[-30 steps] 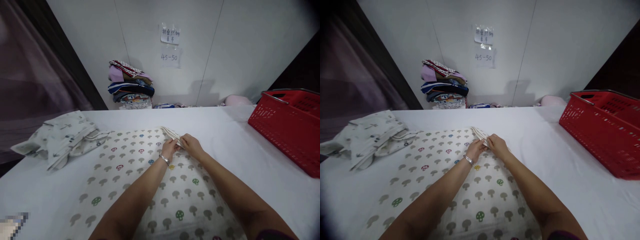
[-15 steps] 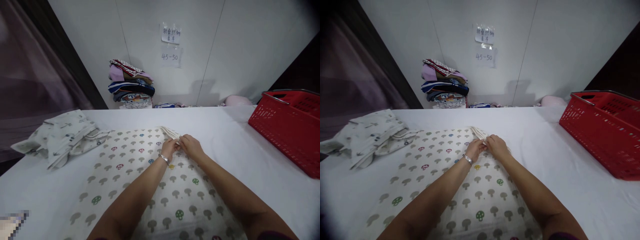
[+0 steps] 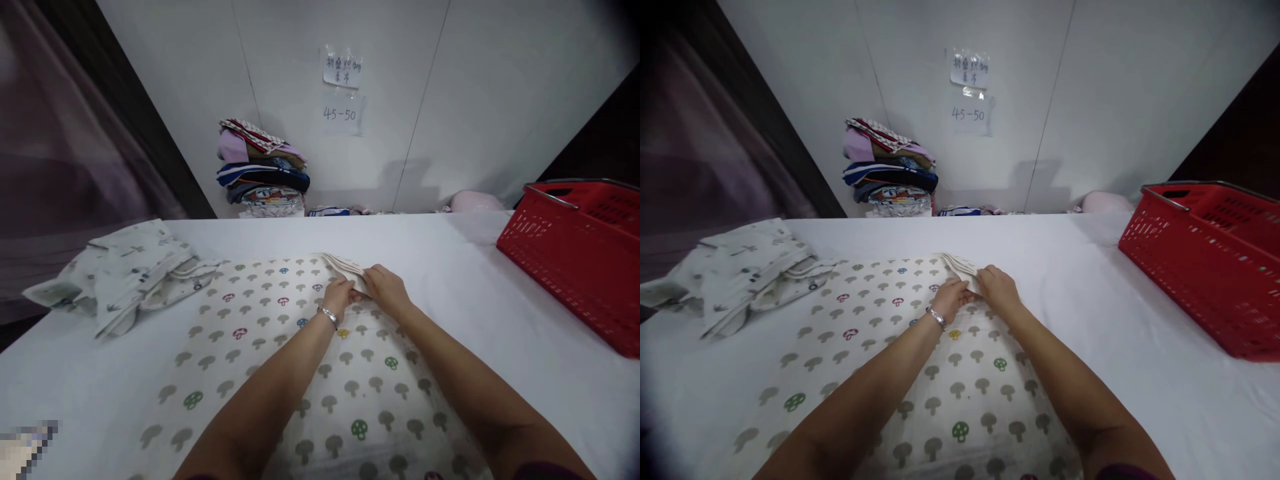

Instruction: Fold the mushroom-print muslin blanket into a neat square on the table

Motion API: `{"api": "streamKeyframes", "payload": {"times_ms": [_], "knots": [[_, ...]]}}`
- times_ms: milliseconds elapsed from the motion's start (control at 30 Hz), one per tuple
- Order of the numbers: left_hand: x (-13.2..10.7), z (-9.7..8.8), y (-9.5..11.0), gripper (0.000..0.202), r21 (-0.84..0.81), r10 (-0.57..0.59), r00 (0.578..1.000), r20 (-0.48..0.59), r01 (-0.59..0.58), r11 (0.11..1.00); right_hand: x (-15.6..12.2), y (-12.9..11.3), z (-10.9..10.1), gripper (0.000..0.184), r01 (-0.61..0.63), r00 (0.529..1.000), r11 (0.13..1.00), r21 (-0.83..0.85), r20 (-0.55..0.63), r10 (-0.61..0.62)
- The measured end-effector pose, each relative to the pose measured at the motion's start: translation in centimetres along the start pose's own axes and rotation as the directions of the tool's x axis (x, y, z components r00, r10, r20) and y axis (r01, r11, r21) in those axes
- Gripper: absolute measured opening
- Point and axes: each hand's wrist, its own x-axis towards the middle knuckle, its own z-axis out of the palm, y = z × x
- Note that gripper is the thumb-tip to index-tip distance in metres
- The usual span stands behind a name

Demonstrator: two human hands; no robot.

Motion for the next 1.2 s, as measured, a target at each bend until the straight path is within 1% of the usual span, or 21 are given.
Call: {"api": "streamKeyframes", "payload": {"times_ms": [67,167,233,367,500,600,700,767,800,833,867,900,933,967,1000,1033,1067,1100,1133,1167,1200], "knots": [[0.1,0.2,0.0,0.015,-0.009,-0.008,1.0,0.001,0.008,1.0,0.0,-0.2,-0.1,0.021,0.012,1.0,1.0,-0.026,0.004,-0.012],[0.1,0.6,0.4,0.006,-0.033,-0.011,1.0,0.023,0.012,0.999,-0.2,-0.6,-0.1,0.02,0.069,0.996,0.995,-0.067,0.055,-0.065],[-0.1,0.8,0.6,0.005,-0.058,-0.013,0.999,0.048,0.016,0.998,-0.4,-0.8,0.0,0.02,0.073,0.995,0.993,-0.09,0.08,-0.066],[-0.5,0.9,1.3,0.012,-0.087,-0.009,0.996,0.091,0.017,0.996,-0.4,-0.6,0.0,0.02,0.087,0.994,0.991,-0.107,0.082,-0.078],[-0.8,1.1,2.0,0.02,-0.055,0.006,0.994,0.112,0.0,0.998,-0.4,-0.4,-0.1,0.018,0.128,0.992,0.989,-0.077,0.029,-0.127],[-0.9,1.4,2.4,0.025,0.007,0.015,0.991,0.134,-0.016,1.0,-0.4,-0.3,-0.2,0.017,0.084,0.996,0.995,-0.052,0.007,-0.083],[-0.4,1.8,2.5,0.032,0.057,0.01,0.983,0.181,-0.021,0.998,0.3,0.4,-0.3,0.017,0.017,0.999,0.998,-0.054,0.036,-0.016],[0.1,2.0,2.4,0.041,0.1,-0.014,0.977,0.212,-0.007,0.995,1.4,1.5,-0.4,0.019,-0.047,0.998,0.998,-0.049,0.043,0.049],[0.5,1.9,2.4,0.044,0.15,-0.011,0.977,0.212,-0.021,0.988,2.2,2.3,-0.4,0.021,-0.092,0.995,0.995,-0.04,0.042,0.094],[0.9,1.8,2.3,0.045,0.234,0.015,0.979,0.202,-0.063,0.97,3.0,3.2,-0.4,0.024,-0.151,0.987,0.988,-0.032,0.054,0.152],[1.3,1.4,2.2,0.043,0.353,0.068,0.98,0.189,-0.133,0.926,3.9,4.1,-0.3,0.026,-0.215,0.973,0.976,-0.028,0.081,0.217],[1.7,1.0,2.1,0.04,0.499,0.144,0.973,0.183,-0.218,0.839,4.8,5.0,-0.1,0.028,-0.277,0.953,0.96,-0.032,0.12,0.278],[2.2,0.4,2.0,0.038,0.647,0.227,0.953,0.201,-0.304,0.699,5.6,5.8,0.2,0.029,-0.327,0.93,0.944,-0.043,0.162,0.329],[2.7,-0.3,1.9,0.037,0.769,0.3,0.922,0.246,-0.374,0.518,6.2,6.5,0.6,0.029,-0.363,0.908,0.93,-0.057,0.2,0.367],[3.2,-1.1,1.9,0.037,0.852,0.344,0.889,0.303,-0.414,0.321,6.7,7.1,1.0,0.029,-0.386,0.892,0.92,-0.07,0.227,0.391],[3.7,-1.9,1.9,0.037,0.895,0.356,0.864,0.356,-0.425,0.138,7.1,7.5,1.5,0.029,-0.397,0.883,0.915,-0.078,0.238,0.404],[4.2,-2.7,2.0,0.038,0.91,0.349,0.851,0.392,-0.414,-0.012,7.2,7.8,2.1,0.029,-0.401,0.88,0.912,-0.084,0.24,0.409],[4.8,-3.4,2.1,0.04,0.912,0.334,0.849,0.41,-0.392,-0.125,7.3,8.0,2.5,0.03,-0.404,0.878,0.91,-0.09,0.243,0.414],[5.4,-4.1,2.2,0.042,0.909,0.316,0.854,0.413,-0.364,-0.204,7.2,8.0,3.0,0.03,-0.406,0.875,0.909,-0.096,0.245,0.417],[6.0,-4.7,2.4,0.046,0.906,0.299,0.864,0.406,-0.338,-0.254,7.0,8.0,3.3,0.03,-0.407,0.874,0.908,-0.102,0.246,0.419],[6.6,-5.1,2.6,0.05,0.903,0.28,0.874,0.398,-0.32,-0.286,6.8,8.0,3.6,0.03,-0.408,0.873,0.907,-0.107,0.246,0.422]]}}
